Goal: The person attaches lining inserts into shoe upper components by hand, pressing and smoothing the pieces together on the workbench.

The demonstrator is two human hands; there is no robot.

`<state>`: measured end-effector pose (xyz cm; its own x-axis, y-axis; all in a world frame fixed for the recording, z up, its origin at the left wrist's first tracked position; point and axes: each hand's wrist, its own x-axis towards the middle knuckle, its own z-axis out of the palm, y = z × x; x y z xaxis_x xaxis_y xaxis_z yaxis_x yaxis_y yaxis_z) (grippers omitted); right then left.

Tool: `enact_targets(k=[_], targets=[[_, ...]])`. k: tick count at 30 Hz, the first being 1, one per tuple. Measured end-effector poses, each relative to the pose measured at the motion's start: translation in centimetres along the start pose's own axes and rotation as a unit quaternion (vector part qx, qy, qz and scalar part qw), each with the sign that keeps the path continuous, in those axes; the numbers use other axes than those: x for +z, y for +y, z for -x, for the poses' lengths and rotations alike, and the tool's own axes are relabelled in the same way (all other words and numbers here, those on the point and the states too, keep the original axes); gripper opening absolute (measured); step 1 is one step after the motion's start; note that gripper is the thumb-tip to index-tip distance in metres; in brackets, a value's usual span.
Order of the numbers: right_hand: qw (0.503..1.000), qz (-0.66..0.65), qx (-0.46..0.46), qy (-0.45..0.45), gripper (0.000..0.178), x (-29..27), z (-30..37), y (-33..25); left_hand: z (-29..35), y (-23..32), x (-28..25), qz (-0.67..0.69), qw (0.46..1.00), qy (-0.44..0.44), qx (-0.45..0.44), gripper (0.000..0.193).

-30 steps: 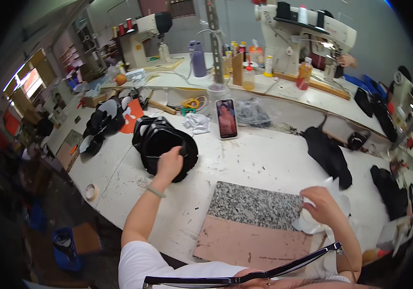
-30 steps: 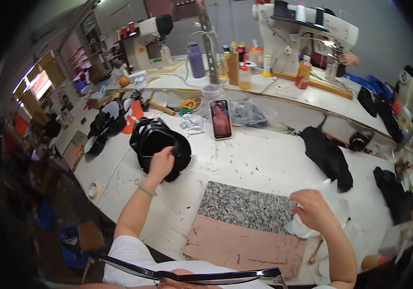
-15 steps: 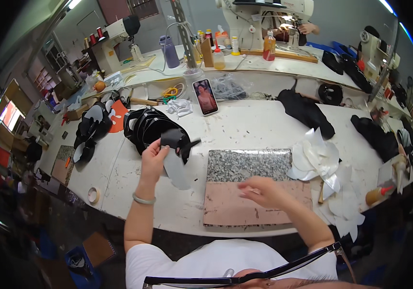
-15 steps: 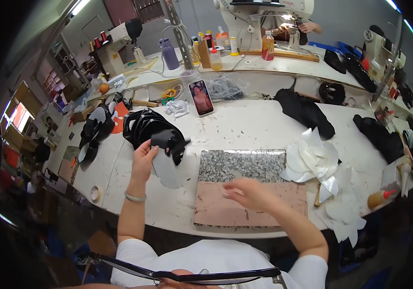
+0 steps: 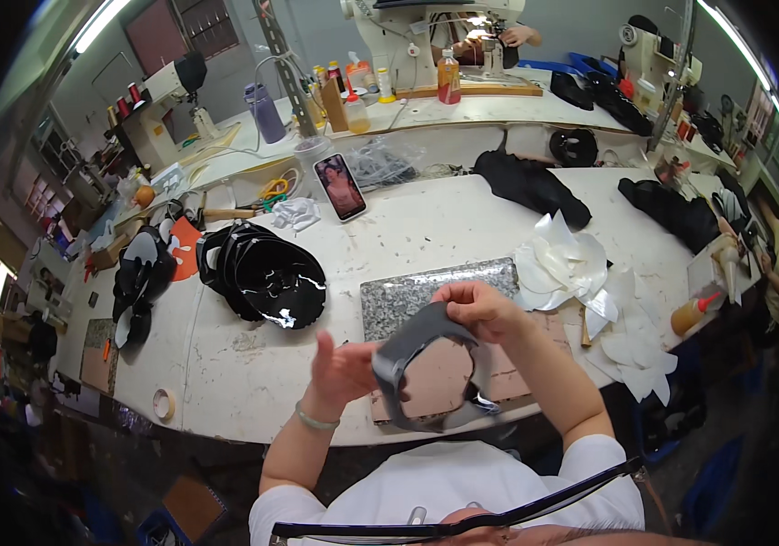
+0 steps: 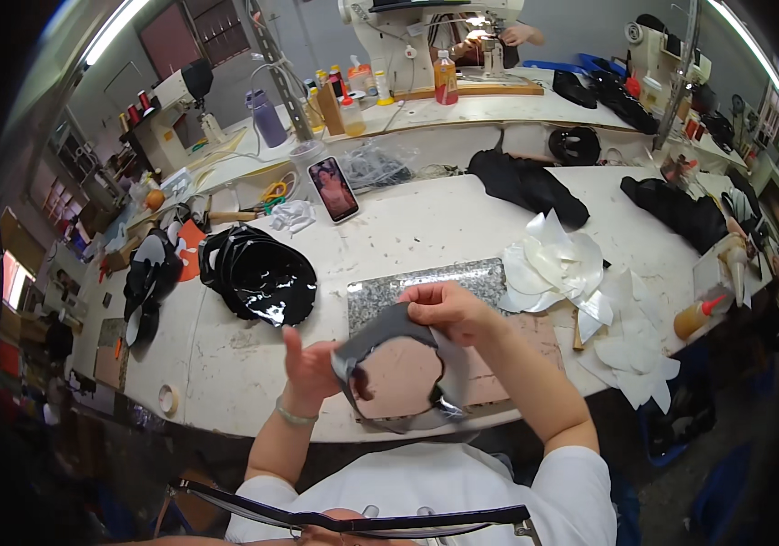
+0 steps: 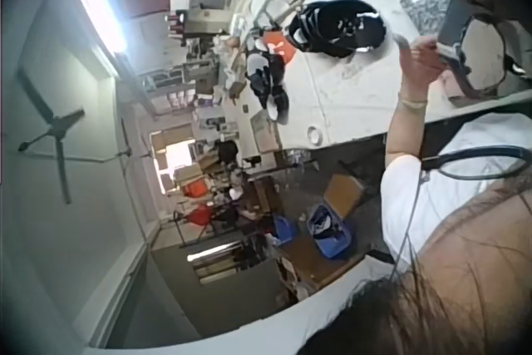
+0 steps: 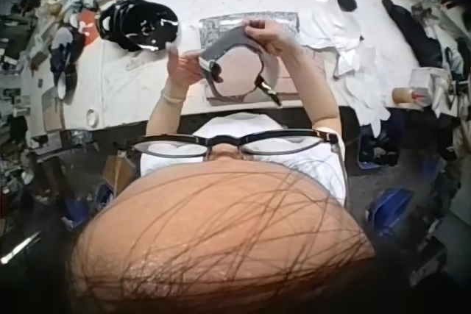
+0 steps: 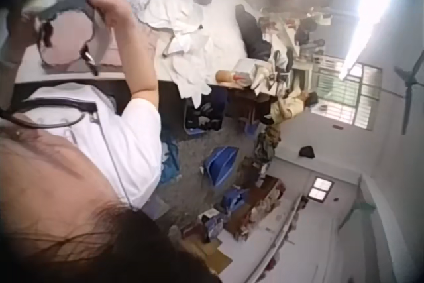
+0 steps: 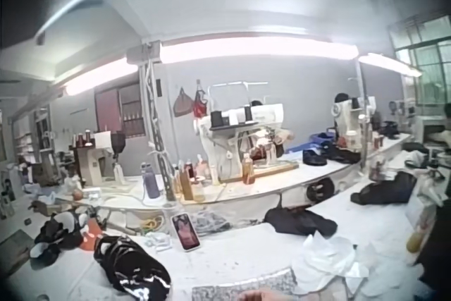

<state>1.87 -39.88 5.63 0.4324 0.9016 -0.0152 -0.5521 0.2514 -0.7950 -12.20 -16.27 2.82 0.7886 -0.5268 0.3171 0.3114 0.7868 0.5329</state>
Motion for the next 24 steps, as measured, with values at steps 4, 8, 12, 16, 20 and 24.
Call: enact_targets(k=[4, 8, 12, 16, 20, 24], targets=[[0.976, 0.211, 0.039, 0.047, 0.029, 0.2, 1.1, -4.6, -4.3, -0.6, 1.8, 0.027, 0.997, 0.024, -0.07, 0.073], [0.957, 0.284, 0.038, 0.053, 0.035, -0.7, 2.1, -7.1, -7.3, -1.0, 5.0, 0.007, 0.989, 0.107, -0.1, 0.058], [0.924, 0.373, 0.046, 0.071, 0.03, -0.9, 3.2, -8.4, -9.0, -1.6, 5.2, -0.017, 0.989, 0.108, -0.095, 0.05], [0.827, 0.535, 0.004, 0.176, 0.029, 2.1, 4.5, -9.3, -9.2, -2.5, 2.5, -0.436, 0.874, 0.215, -0.022, 0.04], [0.698, 0.676, -0.139, 0.193, 0.029, 5.3, 5.6, -5.7, -9.9, -2.5, -0.7, -0.645, 0.681, 0.264, 0.225, 0.036], [0.663, 0.712, -0.219, 0.076, 0.022, 6.3, 6.1, -1.0, -11.0, -2.7, -0.6, -0.472, 0.754, 0.316, 0.329, 0.03]])
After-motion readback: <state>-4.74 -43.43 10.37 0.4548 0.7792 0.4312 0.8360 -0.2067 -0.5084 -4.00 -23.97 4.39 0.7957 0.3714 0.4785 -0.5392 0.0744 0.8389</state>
